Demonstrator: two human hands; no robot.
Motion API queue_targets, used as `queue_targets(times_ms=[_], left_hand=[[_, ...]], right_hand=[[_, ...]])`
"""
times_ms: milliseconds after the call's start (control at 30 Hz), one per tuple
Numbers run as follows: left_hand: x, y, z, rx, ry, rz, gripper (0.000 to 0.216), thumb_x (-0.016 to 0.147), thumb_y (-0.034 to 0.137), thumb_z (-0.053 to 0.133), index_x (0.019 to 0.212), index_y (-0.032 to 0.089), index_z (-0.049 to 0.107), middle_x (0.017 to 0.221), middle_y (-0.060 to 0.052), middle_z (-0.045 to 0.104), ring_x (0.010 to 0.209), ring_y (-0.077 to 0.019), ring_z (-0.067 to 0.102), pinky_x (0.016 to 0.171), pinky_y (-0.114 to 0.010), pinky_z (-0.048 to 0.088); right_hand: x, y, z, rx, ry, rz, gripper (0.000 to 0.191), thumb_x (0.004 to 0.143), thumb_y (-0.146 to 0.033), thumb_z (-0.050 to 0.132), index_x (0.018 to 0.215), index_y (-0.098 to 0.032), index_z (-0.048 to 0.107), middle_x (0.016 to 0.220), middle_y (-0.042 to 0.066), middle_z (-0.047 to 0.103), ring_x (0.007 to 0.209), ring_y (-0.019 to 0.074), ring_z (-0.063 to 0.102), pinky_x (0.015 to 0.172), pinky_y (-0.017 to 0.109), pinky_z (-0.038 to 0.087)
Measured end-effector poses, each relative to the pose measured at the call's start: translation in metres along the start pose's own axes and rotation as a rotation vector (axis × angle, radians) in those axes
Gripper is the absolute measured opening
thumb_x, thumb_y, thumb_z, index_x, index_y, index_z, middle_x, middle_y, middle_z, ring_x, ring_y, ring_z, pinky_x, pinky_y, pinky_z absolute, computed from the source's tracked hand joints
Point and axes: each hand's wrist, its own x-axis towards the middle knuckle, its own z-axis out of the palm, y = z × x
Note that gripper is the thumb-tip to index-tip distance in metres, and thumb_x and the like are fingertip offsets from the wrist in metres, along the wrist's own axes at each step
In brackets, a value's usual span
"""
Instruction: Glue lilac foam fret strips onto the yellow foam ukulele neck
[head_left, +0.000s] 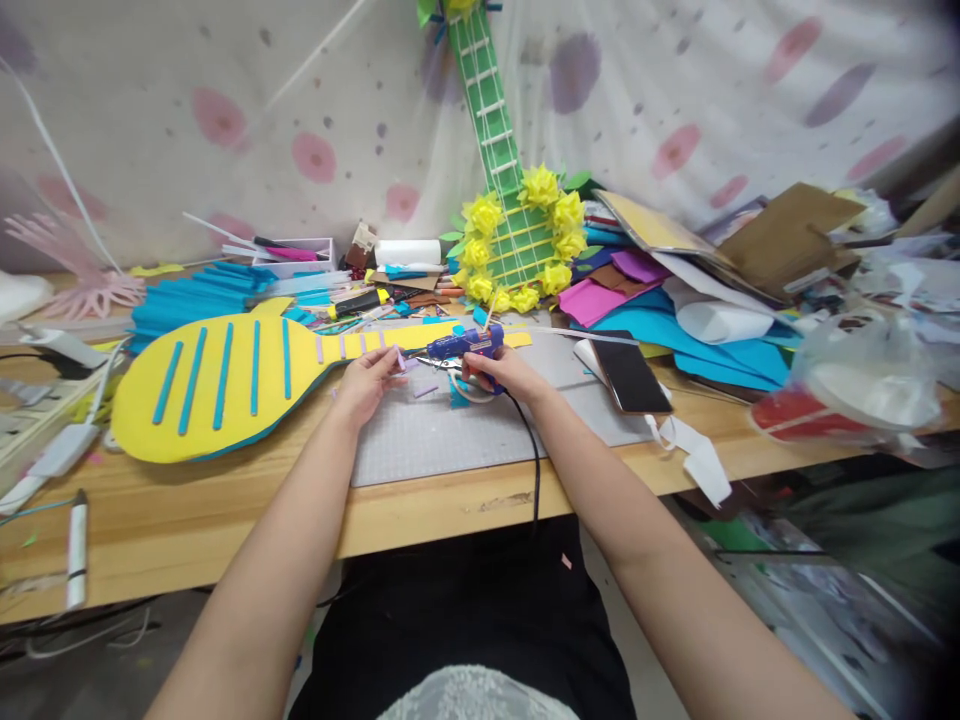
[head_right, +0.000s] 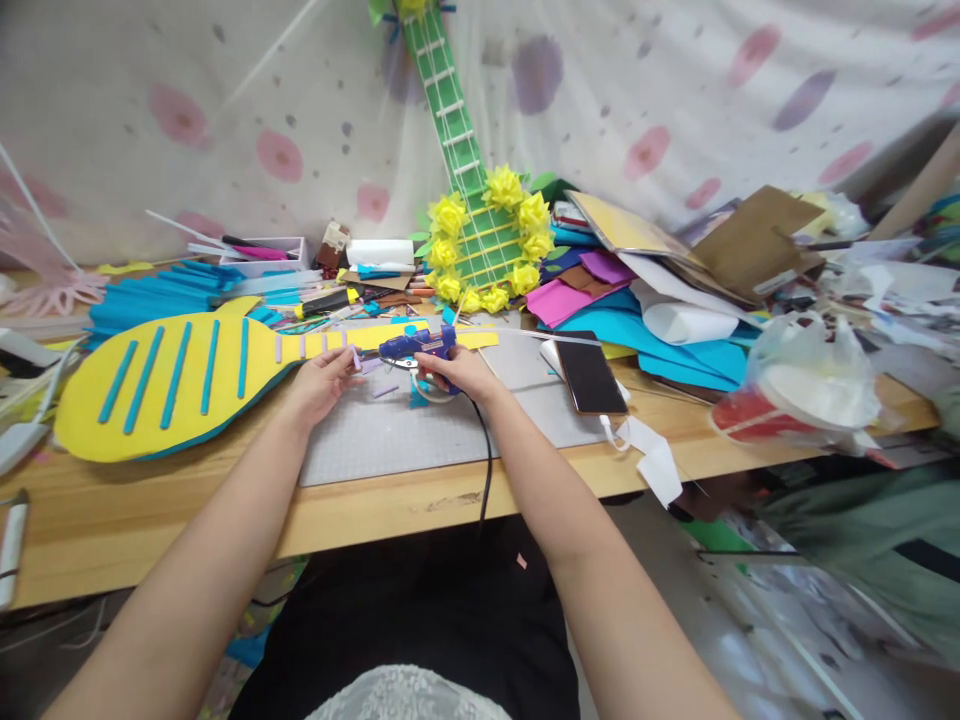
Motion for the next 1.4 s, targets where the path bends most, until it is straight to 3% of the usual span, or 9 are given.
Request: queue_targets(times_ms=[167, 500, 867, 1400], left_hand=[[0.0010, -0.0011, -0.0009, -0.011, -0.013, -0.003, 0.030, 0.056, 0.032, 0.077, 0.077, 0.012, 0.067, 0.064, 0.000, 0.061, 0.056, -0.0076, 0.054, 0.055, -0.022, 0.049], [0.0002, -0.0019, -0.0007, 0.015, -0.017, -0.012, 0.031, 0.055, 0.034, 0.077, 0.075, 0.013, 0.066, 0.063, 0.000, 0.061, 0.054, -0.0069, 0.053, 0.053, -0.020, 0.046], [-0.0002, -0.0016, -0.0009, 0.026, -0.051, -0.019, 0.033, 0.050, 0.035, 0.079, 0.071, 0.013, 0.066, 0.063, 0.000, 0.061, 0.054, -0.0068, 0.052, 0.051, -0.019, 0.044], [-0.0011, -0.0007, 0.0011, 0.017, -0.049, -0.021, 0.033, 0.049, 0.034, 0.080, 0.071, 0.012, 0.067, 0.066, -0.002, 0.063, 0.054, -0.0065, 0.052, 0.049, -0.018, 0.045]], right_hand=[[-0.0008, -0.0004, 0.0036, -0.072, -0.016, 0.018, 0.040, 0.076, -0.051, 0.055, 0.065, -0.013, 0.060, 0.039, -0.006, 0.041, 0.037, 0.0047, 0.034, 0.043, 0.022, 0.027], [0.0004, 0.0012, 0.0038, -0.125, -0.056, 0.042, 0.039, 0.076, -0.050, 0.055, 0.066, -0.013, 0.060, 0.040, -0.006, 0.042, 0.038, 0.0051, 0.036, 0.044, 0.021, 0.029], [0.0000, -0.0020, 0.0058, -0.133, 0.023, 0.063, 0.040, 0.074, -0.052, 0.056, 0.065, -0.013, 0.058, 0.040, -0.006, 0.042, 0.038, 0.0051, 0.035, 0.043, 0.021, 0.029], [-0.0025, -0.0053, 0.0053, -0.179, -0.057, 0.068, 0.041, 0.074, -0.053, 0.055, 0.059, -0.015, 0.054, 0.041, -0.006, 0.042, 0.039, 0.0051, 0.036, 0.044, 0.021, 0.028]])
